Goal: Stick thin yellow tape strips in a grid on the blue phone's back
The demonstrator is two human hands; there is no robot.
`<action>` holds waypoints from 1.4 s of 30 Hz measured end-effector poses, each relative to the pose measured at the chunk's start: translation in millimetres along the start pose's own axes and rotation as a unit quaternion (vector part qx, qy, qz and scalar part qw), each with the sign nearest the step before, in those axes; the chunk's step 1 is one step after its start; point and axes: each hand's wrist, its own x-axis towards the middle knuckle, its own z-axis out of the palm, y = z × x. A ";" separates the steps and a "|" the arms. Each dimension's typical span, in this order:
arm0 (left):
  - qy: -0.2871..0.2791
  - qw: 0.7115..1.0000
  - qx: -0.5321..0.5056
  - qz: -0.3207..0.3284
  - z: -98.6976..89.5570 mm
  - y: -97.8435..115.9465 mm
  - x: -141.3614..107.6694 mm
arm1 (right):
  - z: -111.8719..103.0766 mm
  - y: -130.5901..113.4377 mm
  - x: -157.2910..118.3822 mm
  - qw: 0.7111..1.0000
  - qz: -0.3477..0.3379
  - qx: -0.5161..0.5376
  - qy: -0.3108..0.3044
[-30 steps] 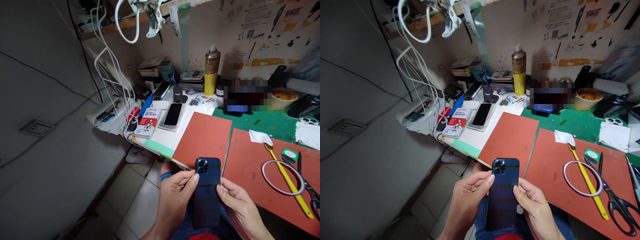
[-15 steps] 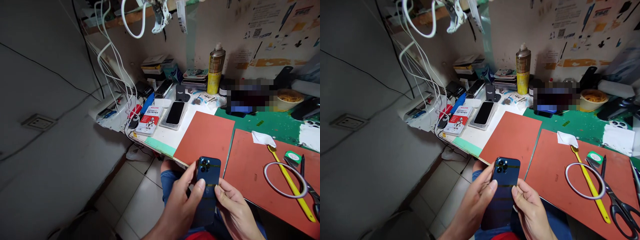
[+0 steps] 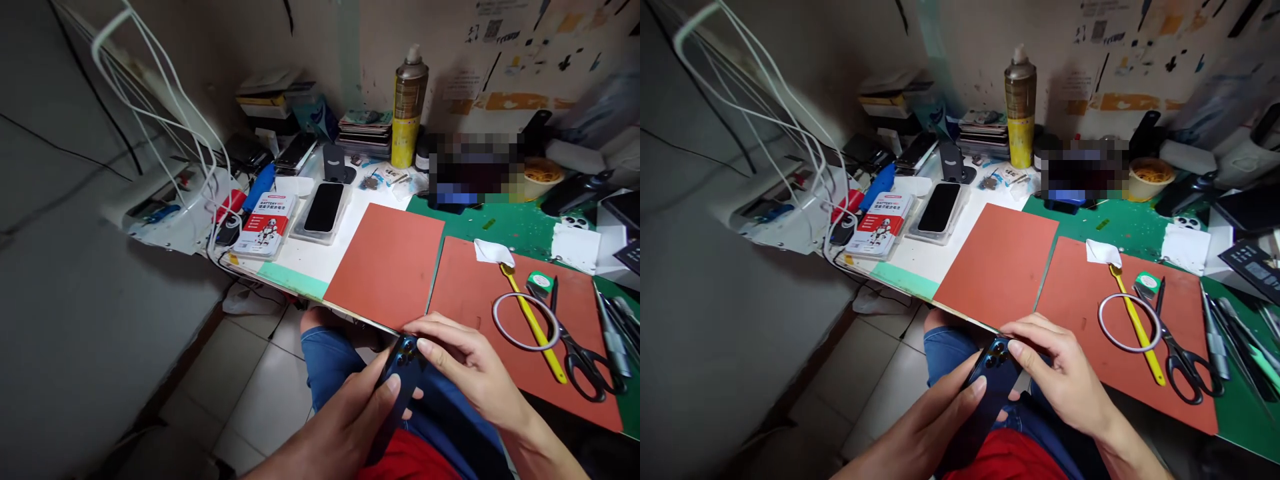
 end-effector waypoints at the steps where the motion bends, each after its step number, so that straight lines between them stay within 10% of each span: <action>1: -0.002 1.000 0.007 -0.001 1.1 -0.5 0.2 | 0.6 1.0 2.0 1.000 -0.006 0.006 -0.006; 42: -0.013 0.995 0.096 -0.003 9.0 11.3 12.0 | 3.4 5.7 -7.1 0.996 0.051 0.062 0.031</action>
